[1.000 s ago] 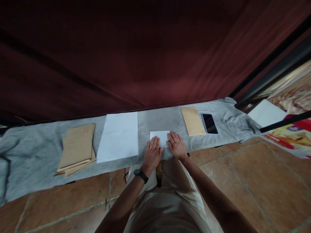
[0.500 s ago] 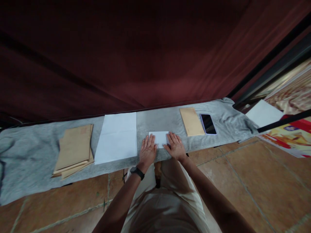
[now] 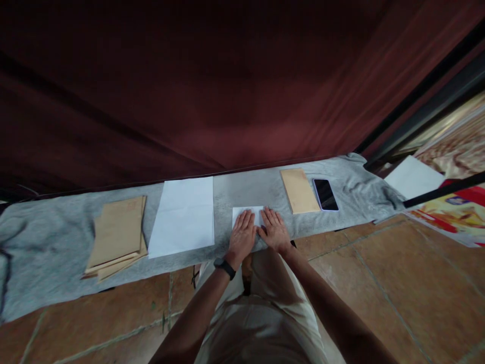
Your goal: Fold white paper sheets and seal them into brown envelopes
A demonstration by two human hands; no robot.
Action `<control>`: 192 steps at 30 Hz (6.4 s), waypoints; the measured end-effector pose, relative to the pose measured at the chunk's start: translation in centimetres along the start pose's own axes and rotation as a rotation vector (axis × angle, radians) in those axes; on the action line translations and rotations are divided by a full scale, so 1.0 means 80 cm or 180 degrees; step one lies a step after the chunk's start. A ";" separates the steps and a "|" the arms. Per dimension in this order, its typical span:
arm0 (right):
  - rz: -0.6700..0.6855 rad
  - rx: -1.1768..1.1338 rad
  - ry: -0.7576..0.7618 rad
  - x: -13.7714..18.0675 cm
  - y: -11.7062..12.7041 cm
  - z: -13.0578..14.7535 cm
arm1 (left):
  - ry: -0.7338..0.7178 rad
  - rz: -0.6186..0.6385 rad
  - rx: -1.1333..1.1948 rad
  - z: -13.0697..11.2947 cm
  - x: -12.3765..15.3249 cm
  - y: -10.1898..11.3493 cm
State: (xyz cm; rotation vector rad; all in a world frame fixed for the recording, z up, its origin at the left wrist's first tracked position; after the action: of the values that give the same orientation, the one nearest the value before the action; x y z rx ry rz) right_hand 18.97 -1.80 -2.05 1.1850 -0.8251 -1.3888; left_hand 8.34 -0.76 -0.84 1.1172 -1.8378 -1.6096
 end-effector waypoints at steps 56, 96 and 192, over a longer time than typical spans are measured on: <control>-0.0094 -0.0138 -0.0275 -0.012 -0.001 -0.016 | -0.0091 -0.0140 -0.0162 -0.010 0.010 0.004; -0.0287 -0.0870 -0.0646 -0.078 0.016 -0.065 | -0.0586 0.0119 -0.0144 -0.039 0.036 -0.006; -0.0085 -0.0428 0.0333 0.037 -0.003 0.071 | 0.0995 -0.0708 0.0691 0.057 0.063 0.028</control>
State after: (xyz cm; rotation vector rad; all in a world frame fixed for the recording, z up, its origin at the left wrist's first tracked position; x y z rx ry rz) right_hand 13.73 -5.40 -1.39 1.1576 -0.6349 -1.3701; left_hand 1.32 -2.11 -0.58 1.6181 -1.7562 -1.2750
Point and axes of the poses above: each hand's wrist, its own x-axis away from the middle knuckle, its own y-axis out of the back of the hand, z = x × y, the point moved 10 cm from there along -x, towards the middle knuckle, and after that the axes turned 7 degrees about -y, right-handed, at the moved point
